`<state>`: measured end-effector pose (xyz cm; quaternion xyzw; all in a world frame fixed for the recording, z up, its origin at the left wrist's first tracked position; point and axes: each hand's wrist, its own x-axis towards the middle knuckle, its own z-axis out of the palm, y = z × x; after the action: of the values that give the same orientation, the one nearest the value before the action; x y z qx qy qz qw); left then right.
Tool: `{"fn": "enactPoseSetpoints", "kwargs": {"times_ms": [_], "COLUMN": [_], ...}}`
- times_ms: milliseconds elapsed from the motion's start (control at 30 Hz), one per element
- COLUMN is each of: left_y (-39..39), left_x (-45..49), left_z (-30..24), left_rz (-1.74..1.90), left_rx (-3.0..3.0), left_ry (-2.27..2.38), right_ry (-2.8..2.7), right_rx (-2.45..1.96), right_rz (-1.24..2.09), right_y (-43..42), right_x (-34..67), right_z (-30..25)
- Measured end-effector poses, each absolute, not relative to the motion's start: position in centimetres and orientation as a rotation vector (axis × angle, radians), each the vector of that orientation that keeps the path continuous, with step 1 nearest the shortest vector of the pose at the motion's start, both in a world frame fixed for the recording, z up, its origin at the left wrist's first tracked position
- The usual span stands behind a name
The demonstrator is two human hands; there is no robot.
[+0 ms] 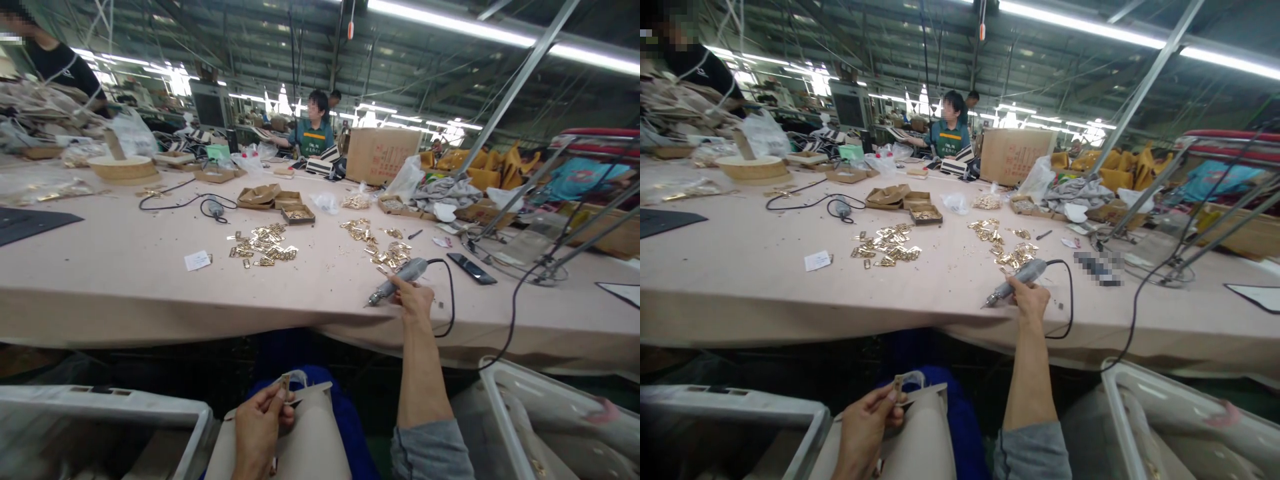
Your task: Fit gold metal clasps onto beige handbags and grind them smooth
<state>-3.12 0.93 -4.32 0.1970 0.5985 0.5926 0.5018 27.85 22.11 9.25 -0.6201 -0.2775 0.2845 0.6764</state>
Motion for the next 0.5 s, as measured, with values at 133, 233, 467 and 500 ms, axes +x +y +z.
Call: {"fn": "enactPoseSetpoints", "kwargs": {"times_ms": [133, 233, 467, 500], "left_y": [0.8, 0.6, 0.6, 0.7], "left_x": [-2.9, -2.6, -2.2, -2.2], "left_z": [-3.9, -3.5, -3.3, -3.3], "left_rz": [1.430, 1.460, 1.512, 1.510], "left_rx": [0.463, 0.483, 0.454, 0.451], "left_ry": [1.426, 1.437, 1.475, 1.477], "right_ry": [-0.385, -0.273, -0.091, -0.061], "right_rx": [-1.026, -0.763, -0.615, -0.633], "right_rz": [0.855, 1.123, 1.156, 1.112], "right_y": [22.3, 22.8, 26.4, 27.3], "right_x": [26.4, 25.4, 23.6, 23.2], "right_z": [10.1, 10.4, 12.8, 13.3]}}
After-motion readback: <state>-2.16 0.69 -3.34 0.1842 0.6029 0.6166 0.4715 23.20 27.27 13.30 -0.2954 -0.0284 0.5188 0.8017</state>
